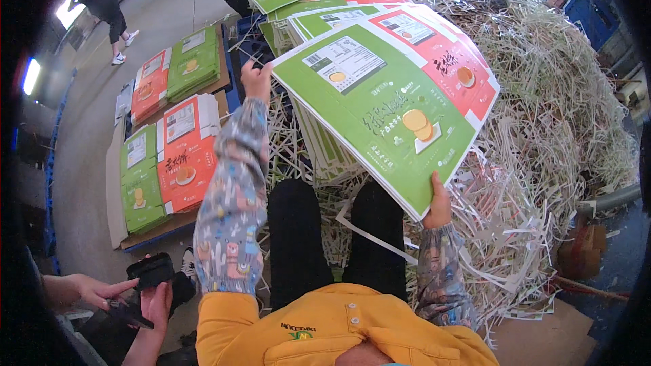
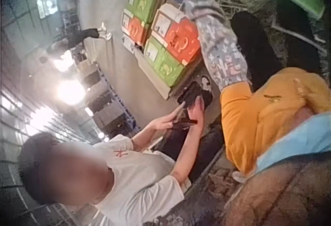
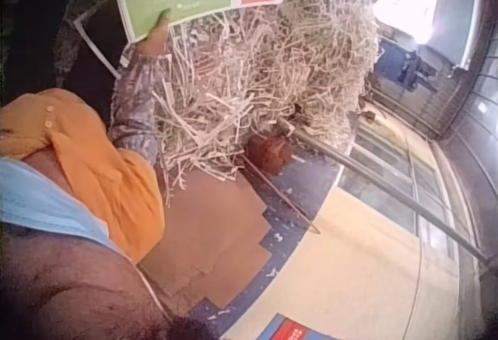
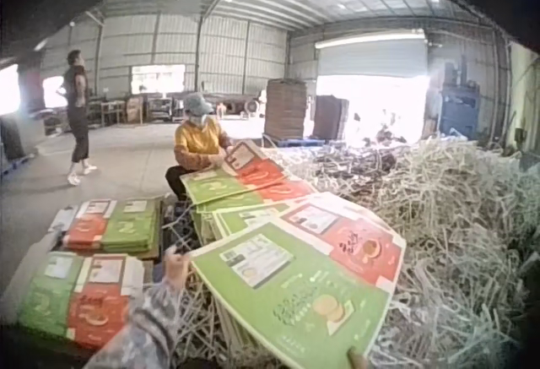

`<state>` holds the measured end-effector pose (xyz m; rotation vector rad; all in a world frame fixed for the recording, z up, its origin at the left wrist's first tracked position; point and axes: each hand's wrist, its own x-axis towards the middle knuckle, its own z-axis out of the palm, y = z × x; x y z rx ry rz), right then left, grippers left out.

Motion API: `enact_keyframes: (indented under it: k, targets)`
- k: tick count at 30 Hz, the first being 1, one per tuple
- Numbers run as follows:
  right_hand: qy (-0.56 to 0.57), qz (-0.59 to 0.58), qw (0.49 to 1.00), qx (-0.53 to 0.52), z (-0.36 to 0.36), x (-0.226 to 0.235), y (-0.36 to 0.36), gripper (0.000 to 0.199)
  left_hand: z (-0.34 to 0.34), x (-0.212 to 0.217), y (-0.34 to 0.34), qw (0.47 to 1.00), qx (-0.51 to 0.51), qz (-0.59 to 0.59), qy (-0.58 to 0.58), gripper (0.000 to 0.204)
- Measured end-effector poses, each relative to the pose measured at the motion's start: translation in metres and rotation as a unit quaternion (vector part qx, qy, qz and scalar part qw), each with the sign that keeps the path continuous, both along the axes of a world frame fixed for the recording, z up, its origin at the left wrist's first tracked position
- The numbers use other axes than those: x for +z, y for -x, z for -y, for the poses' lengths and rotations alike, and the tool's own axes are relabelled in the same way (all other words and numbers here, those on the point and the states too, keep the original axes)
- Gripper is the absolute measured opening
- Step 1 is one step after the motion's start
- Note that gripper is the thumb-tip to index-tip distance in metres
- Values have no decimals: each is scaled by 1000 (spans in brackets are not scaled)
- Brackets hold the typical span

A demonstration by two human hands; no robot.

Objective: Sorting and stacking cardboard packaging sheets on a warehouse floor.

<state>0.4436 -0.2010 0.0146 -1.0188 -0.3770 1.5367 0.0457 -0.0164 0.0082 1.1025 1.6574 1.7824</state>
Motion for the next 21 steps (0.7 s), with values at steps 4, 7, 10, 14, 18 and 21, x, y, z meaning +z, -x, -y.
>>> enact_keyframes:
  k: [4,7,10,14,18,21]
  targets:
    - [-44,-14,998,-40,5,36,22,39,96,8,-64,955,-116,272,9,24]
    - [-42,-23,998,-33,22,57,62,37,176,9,-122,825,-363,431,43,43]
    - [-24,-42,998,-30,29,22,92,36,217,11,-181,756,-322,569,36,50]
    - [-7,-57,997,43,27,-17,92,37,211,-2,-207,835,-211,498,104,37]
    - [-6,-70,995,75,20,-16,71,38,207,-10,-206,849,-187,482,110,33]
    - [-26,-103,994,-25,-5,-10,63,42,207,-7,-205,855,-177,478,97,32]
